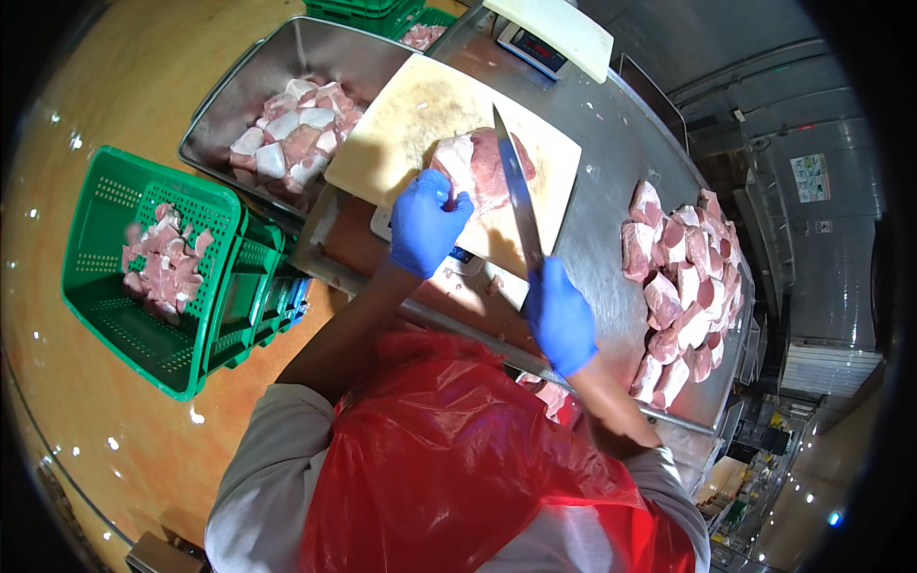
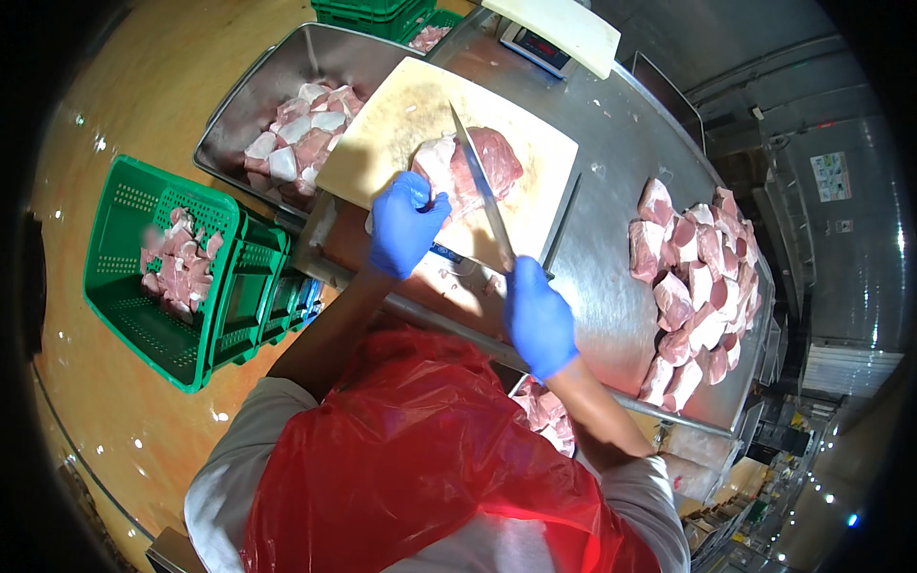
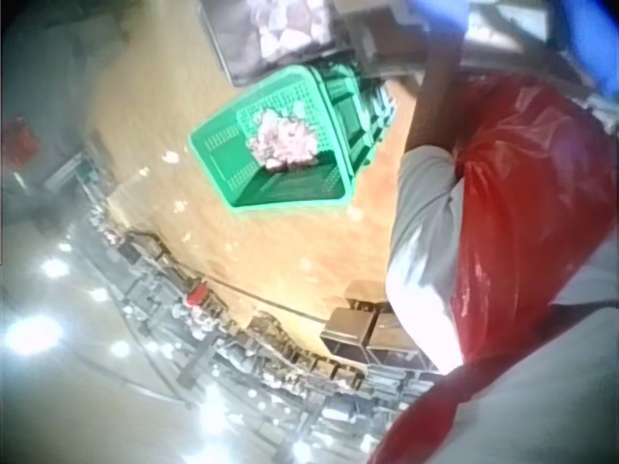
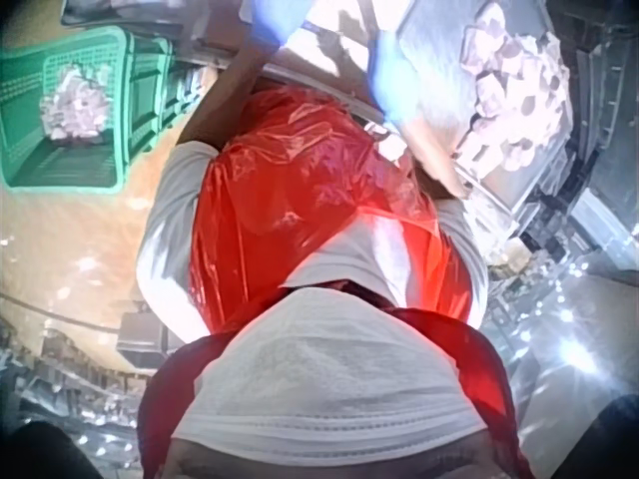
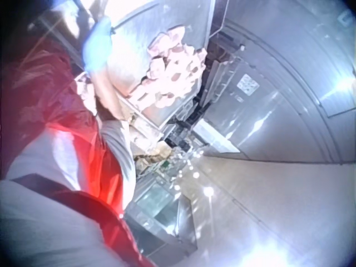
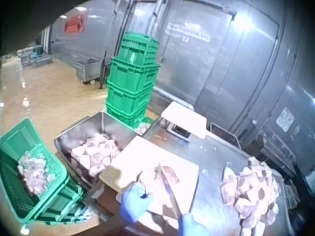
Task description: The person cuts large pieces of raw meat into smaller portions using a knife on a cutting board. The cut pieces are placed into a green basket and a metal tray. The person also sharpens the knife with a honing steel during the process.
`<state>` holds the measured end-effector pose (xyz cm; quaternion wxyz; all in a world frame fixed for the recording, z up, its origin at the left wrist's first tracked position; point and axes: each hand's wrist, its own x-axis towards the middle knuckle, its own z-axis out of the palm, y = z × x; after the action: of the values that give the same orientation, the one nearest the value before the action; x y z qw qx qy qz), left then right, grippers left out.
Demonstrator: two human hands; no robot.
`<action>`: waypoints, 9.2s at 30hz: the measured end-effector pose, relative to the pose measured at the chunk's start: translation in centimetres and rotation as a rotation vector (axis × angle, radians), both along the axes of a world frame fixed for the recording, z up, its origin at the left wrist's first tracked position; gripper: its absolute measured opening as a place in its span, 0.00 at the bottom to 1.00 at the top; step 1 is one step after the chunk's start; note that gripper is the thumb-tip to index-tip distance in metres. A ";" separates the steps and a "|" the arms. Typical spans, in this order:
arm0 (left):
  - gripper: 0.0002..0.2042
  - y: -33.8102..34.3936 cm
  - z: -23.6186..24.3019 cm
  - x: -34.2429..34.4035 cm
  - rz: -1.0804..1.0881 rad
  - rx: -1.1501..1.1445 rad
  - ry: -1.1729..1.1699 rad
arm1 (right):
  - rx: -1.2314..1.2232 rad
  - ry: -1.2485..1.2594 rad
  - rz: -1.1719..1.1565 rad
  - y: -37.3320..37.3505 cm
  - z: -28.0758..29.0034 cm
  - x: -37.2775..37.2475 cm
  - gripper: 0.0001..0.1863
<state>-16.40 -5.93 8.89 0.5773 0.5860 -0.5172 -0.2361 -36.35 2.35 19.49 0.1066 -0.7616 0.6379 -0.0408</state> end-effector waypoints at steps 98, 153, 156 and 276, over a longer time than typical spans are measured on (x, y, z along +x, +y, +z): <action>0.12 5.8 -5.1 0.0 -0.025 -0.229 -0.227 | 0.004 0.204 0.552 -5.9 -3.5 -3.1 0.11; 0.25 14.6 4.1 24.3 0.425 0.481 -0.259 | 0.412 -1.035 -0.243 -4.7 -3.4 -12.6 0.13; 0.35 19.0 4.9 31.9 0.801 1.097 -0.791 | 0.518 -1.384 -0.314 -6.4 -5.6 -5.5 0.18; 0.06 7.7 -4.4 11.5 0.551 -0.194 0.036 | -0.175 0.173 0.472 -10.3 -0.8 -8.5 0.10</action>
<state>-4.93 1.75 4.47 0.6819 0.6423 -0.3486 -0.0304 -44.84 -7.91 18.64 -0.0082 -0.8963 0.4434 -0.0045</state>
